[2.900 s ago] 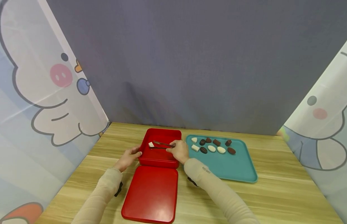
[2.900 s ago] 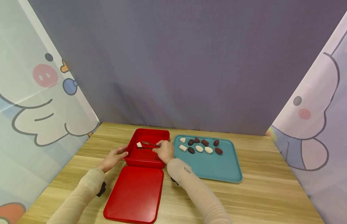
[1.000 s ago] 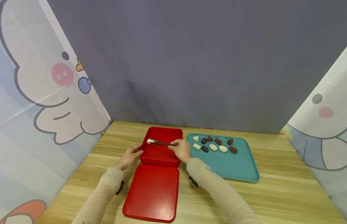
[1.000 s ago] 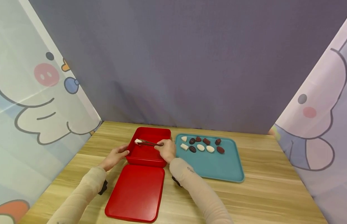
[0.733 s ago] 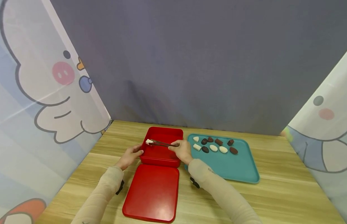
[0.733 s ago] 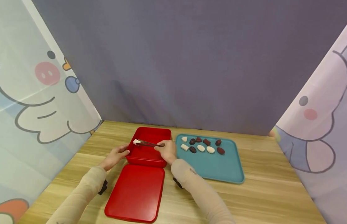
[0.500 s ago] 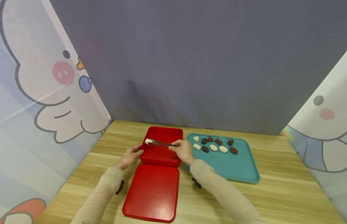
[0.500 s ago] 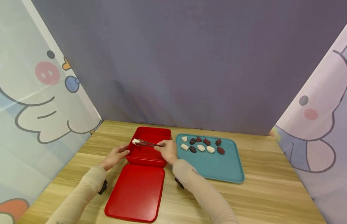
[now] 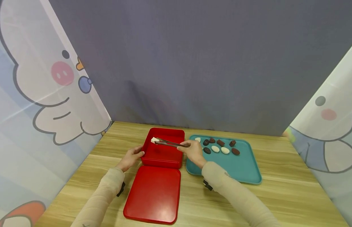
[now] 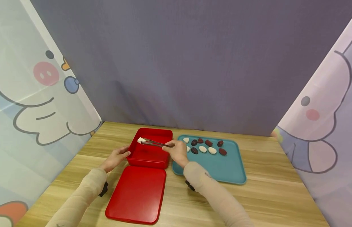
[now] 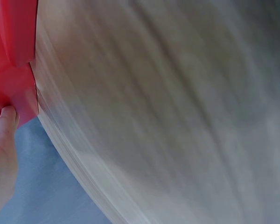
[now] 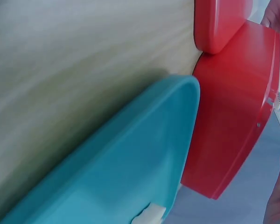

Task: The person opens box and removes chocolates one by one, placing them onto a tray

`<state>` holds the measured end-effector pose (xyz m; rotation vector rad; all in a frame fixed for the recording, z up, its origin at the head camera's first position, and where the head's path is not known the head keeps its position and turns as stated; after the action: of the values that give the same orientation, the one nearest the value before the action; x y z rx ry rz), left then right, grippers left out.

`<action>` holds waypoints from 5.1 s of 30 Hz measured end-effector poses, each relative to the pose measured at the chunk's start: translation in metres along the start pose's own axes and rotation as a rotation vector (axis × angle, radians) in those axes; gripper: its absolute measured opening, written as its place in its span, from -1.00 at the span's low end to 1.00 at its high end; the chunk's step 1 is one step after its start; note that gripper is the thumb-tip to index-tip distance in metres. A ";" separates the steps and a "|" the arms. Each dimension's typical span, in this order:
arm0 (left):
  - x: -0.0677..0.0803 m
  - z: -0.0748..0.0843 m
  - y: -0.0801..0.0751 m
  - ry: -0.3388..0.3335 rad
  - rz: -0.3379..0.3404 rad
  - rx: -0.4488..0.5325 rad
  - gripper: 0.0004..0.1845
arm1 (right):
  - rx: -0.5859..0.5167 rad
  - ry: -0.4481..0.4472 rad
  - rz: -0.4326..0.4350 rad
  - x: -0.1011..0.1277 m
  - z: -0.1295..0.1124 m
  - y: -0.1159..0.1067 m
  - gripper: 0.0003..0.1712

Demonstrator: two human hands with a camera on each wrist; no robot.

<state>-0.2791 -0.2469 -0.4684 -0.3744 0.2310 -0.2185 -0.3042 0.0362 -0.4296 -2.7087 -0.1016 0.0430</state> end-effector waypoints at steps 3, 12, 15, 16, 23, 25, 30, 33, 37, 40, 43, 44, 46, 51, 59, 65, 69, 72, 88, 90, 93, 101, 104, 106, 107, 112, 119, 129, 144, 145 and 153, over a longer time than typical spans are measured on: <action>-0.002 -0.002 0.000 -0.036 0.008 0.013 -0.41 | 0.006 0.004 0.007 0.002 0.001 -0.007 -0.79; -0.002 -0.006 0.000 -0.116 0.009 0.010 -0.42 | -0.026 0.017 -0.003 0.009 0.007 -0.028 -0.86; -0.002 -0.006 0.000 -0.121 0.007 0.003 -0.42 | -0.026 0.022 0.009 0.011 0.010 -0.035 -0.85; -0.002 -0.006 0.000 -0.121 0.007 0.002 -0.42 | -0.024 0.024 0.014 0.011 0.011 -0.037 -0.84; -0.003 -0.006 -0.001 -0.103 0.008 0.018 -0.42 | -0.035 0.030 0.033 0.016 0.019 -0.057 -0.75; -0.003 -0.007 0.000 -0.100 -0.002 0.014 -0.42 | -0.028 0.041 0.045 0.018 0.022 -0.063 -0.74; -0.005 -0.008 -0.002 -0.111 -0.031 -0.004 -0.40 | -0.015 0.061 0.078 0.021 0.031 -0.075 -0.71; -0.005 -0.009 -0.003 -0.108 -0.026 0.001 -0.40 | 0.001 0.062 0.086 0.021 0.035 -0.082 -0.67; -0.006 -0.011 -0.002 -0.106 -0.023 0.008 -0.40 | 0.025 0.098 0.104 0.024 0.040 -0.094 -0.63; -0.008 -0.011 -0.001 -0.115 -0.032 0.009 -0.39 | 0.030 0.114 0.112 0.027 0.044 -0.102 -0.60; -0.008 -0.011 -0.003 -0.119 -0.030 0.010 -0.39 | 0.033 0.113 0.113 0.029 0.046 -0.107 -0.57; -0.008 -0.011 -0.003 -0.118 -0.032 0.009 -0.39 | 0.037 0.114 0.116 0.030 0.047 -0.109 -0.57; -0.008 -0.010 -0.004 -0.113 -0.035 0.006 -0.40 | 0.043 0.117 0.117 0.031 0.048 -0.111 -0.56; -0.006 -0.010 -0.003 -0.113 -0.041 0.017 -0.42 | 0.039 0.121 0.106 0.037 0.054 -0.117 -0.55; -0.006 -0.011 -0.005 -0.106 -0.018 0.024 -0.42 | 0.084 0.117 0.106 0.044 0.064 -0.122 -0.57; -0.006 -0.011 -0.003 -0.107 -0.020 0.003 -0.43 | 0.094 0.122 0.113 0.050 0.072 -0.128 -0.58; -0.007 -0.011 -0.003 -0.103 -0.019 0.007 -0.43 | 0.114 0.131 0.120 0.053 0.076 -0.130 -0.59; -0.008 -0.012 -0.003 -0.105 -0.016 0.016 -0.42 | 0.135 0.127 0.127 0.055 0.078 -0.131 -0.61; -0.008 -0.009 -0.004 -0.126 -0.007 0.001 -0.43 | 0.190 0.123 0.136 0.059 0.085 -0.139 -0.62; -0.008 -0.009 -0.004 -0.121 -0.009 -0.009 -0.43 | 0.207 0.108 0.141 0.060 0.086 -0.139 -0.66; -0.008 -0.009 -0.005 -0.121 -0.004 -0.007 -0.43 | 0.234 0.087 0.138 0.060 0.088 -0.139 -0.68; -0.005 -0.010 -0.003 -0.114 -0.010 0.001 -0.42 | 0.252 0.103 0.127 0.063 0.099 -0.139 -0.65; -0.005 -0.011 -0.001 -0.115 -0.012 0.005 -0.42 | 0.257 0.107 0.131 0.064 0.102 -0.141 -0.65; -0.005 -0.012 -0.001 -0.118 -0.010 0.007 -0.42 | 0.256 0.111 0.129 0.065 0.103 -0.142 -0.63; -0.005 -0.012 0.000 -0.123 -0.004 0.006 -0.42 | 0.256 0.112 0.129 0.065 0.104 -0.142 -0.62; -0.006 -0.010 0.000 -0.115 -0.006 0.001 -0.43 | 0.259 0.095 0.131 0.065 0.105 -0.145 -0.62; -0.006 -0.010 -0.002 -0.110 -0.013 0.002 -0.43 | 0.279 0.068 0.126 0.067 0.110 -0.144 -0.67; -0.006 -0.008 -0.002 -0.109 -0.030 -0.004 -0.42 | 0.240 0.100 0.116 0.066 0.117 -0.141 -0.62; -0.008 -0.010 -0.001 -0.109 -0.027 0.018 -0.42 | 0.223 0.132 0.109 0.065 0.120 -0.145 -0.46; -0.008 -0.010 -0.001 -0.107 -0.031 0.016 -0.42 | 0.222 0.131 0.108 0.066 0.120 -0.146 -0.45; -0.008 -0.011 -0.003 -0.116 -0.026 -0.018 -0.41 | 0.230 0.126 0.105 0.070 0.121 -0.155 -0.42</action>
<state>-0.2899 -0.2517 -0.4754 -0.4068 0.1139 -0.2198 -0.2495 0.2318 -0.4755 -2.4767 0.0791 -0.0805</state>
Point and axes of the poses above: each hand's wrist, its own x-axis away from the middle knuckle, its own y-axis out of the palm, z = x × y, the point moved 4 cm from there along -x, towards the middle knuckle, and after that the axes turned 8 degrees about y, right-handed, at the moved point
